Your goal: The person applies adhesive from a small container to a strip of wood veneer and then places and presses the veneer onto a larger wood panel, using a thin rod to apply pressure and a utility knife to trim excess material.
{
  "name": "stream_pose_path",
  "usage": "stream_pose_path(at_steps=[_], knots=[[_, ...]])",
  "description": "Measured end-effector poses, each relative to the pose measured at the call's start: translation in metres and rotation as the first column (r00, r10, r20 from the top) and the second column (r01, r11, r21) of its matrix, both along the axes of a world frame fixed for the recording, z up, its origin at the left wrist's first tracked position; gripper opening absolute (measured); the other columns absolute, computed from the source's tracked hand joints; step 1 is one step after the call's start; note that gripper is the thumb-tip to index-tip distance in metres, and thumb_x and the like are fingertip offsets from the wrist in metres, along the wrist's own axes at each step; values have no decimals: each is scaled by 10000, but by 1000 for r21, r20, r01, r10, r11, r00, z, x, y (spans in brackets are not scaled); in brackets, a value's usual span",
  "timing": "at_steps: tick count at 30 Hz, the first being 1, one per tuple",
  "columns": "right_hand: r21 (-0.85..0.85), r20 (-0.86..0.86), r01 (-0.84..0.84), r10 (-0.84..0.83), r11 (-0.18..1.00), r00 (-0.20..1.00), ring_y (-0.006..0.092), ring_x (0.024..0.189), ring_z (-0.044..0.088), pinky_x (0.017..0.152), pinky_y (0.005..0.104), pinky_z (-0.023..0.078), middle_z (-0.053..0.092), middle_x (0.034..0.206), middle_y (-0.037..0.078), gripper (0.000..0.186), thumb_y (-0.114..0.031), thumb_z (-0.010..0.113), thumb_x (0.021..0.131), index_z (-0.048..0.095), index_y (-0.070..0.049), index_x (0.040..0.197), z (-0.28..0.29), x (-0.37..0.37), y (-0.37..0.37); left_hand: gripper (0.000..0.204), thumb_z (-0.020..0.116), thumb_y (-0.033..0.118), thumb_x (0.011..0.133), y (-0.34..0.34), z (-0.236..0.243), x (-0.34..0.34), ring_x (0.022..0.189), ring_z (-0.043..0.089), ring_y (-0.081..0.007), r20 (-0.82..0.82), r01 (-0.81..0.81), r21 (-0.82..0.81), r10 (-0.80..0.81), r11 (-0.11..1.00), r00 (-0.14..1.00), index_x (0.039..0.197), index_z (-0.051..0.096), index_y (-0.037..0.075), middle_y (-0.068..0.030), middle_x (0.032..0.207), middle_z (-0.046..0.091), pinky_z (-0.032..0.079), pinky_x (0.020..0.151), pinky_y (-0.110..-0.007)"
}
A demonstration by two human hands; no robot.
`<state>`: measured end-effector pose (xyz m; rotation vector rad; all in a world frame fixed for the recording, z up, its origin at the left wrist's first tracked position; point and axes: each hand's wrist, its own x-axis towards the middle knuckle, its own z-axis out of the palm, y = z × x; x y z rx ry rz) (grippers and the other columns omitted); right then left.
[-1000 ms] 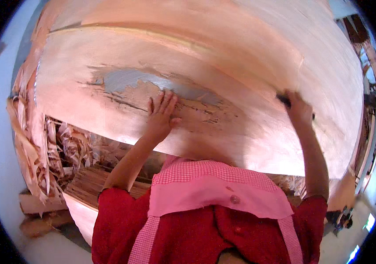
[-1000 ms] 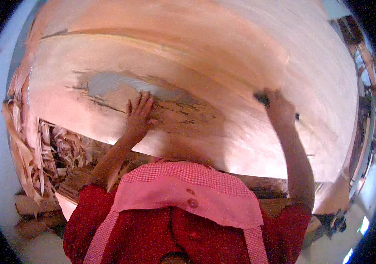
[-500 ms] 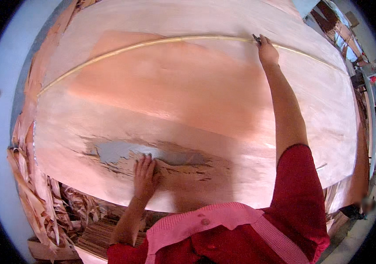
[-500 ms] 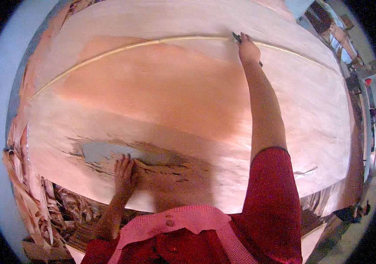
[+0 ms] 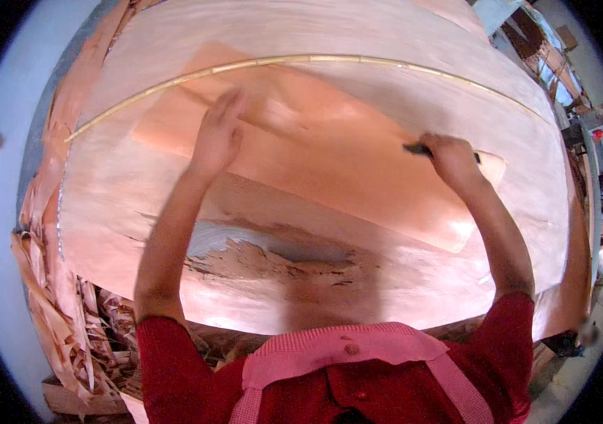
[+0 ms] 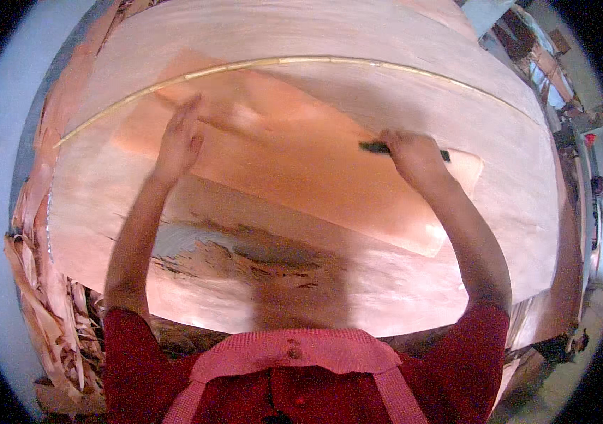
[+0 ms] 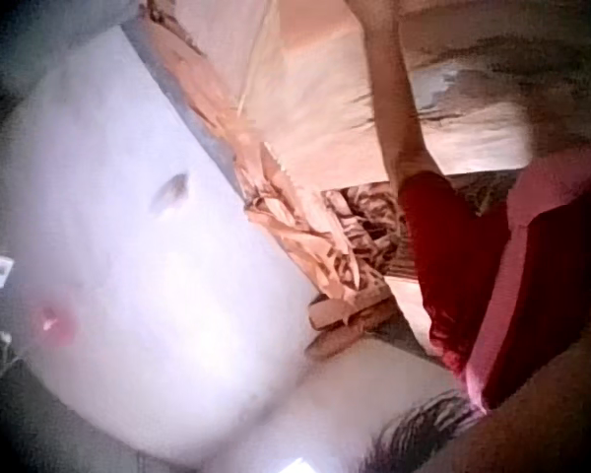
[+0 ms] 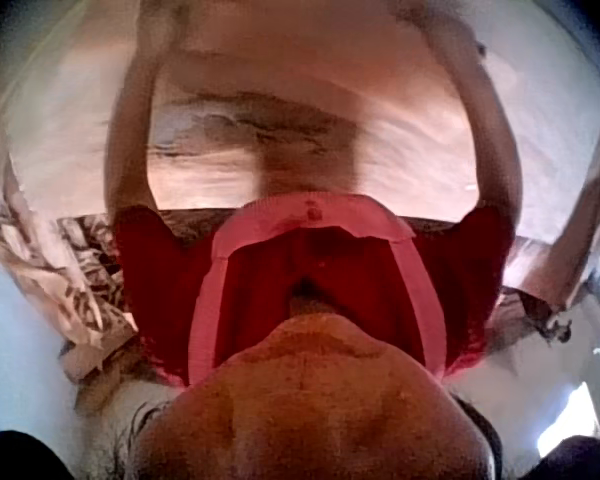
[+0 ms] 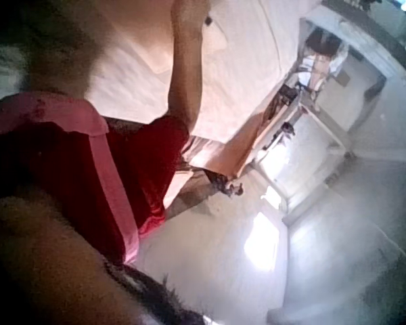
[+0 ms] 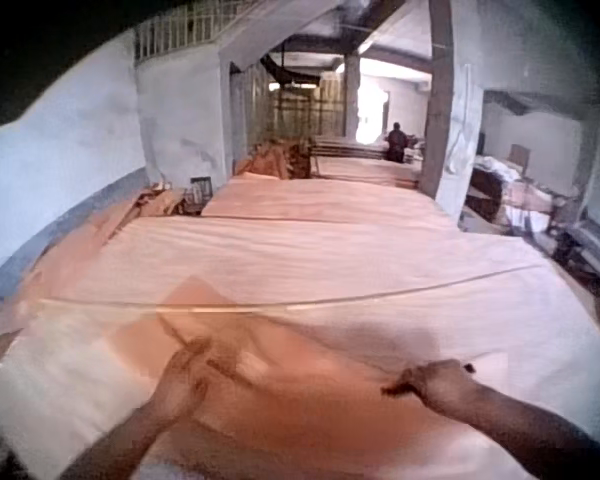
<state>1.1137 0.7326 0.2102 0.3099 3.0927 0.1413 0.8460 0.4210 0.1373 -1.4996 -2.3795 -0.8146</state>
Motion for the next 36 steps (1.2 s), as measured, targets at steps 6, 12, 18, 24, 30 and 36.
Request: stream_pose_path(at_steps=[6,12,18,24,30,36], knots=[[120,-91,-99,110,988,990,237,682,581,587,353,464,563,717,88,180,-12,509,693,554,-59,860,105,98,-54,642,485,-45,705,117,20,-28,1257,287,-293,51,268,-376,-269,887,962,1307,335,119,-127,1346,332,232,1035,-410],[306,-146,231,-194,924,970,281,745,609,645,349,485,615,818,136,156,-72,572,726,580,-40,879,131,156,12,351,471,170,775,151,22,-66,1095,460,-306,-53,25,-608,-72,794,996,1113,510,80,-149,1172,493,302,960,-446],[399,-590,598,-304,695,748,343,612,607,502,439,488,623,756,154,278,-329,404,874,496,-174,1087,134,167,111,100,503,60,709,83,145,-56,701,594,-304,-613,-98,240,229,966,756,732,601,58,-128,722,613,469,650,-409],[409,-788,551,-24,727,616,233,711,629,583,302,501,639,828,93,202,-239,592,812,598,-103,961,155,221,57,276,426,111,833,-56,226,5,1006,542,-253,-612,-334,60,299,941,732,1064,568,61,-128,1072,578,425,848,-354],[189,-615,145,2,971,789,232,933,584,757,324,494,577,1067,50,365,58,542,688,553,-132,999,59,201,-44,446,434,-30,722,-151,104,43,1003,544,-231,-550,-134,-251,-27,959,835,1089,576,181,-58,1100,573,429,879,-346],[85,-336,29,2,996,942,244,867,598,700,338,503,595,967,110,274,-10,491,741,540,-93,997,-4,206,-98,434,453,1,731,-220,17,53,1035,520,-227,-341,-186,-538,-11,822,940,1113,557,177,-66,1126,556,388,920,-358]])
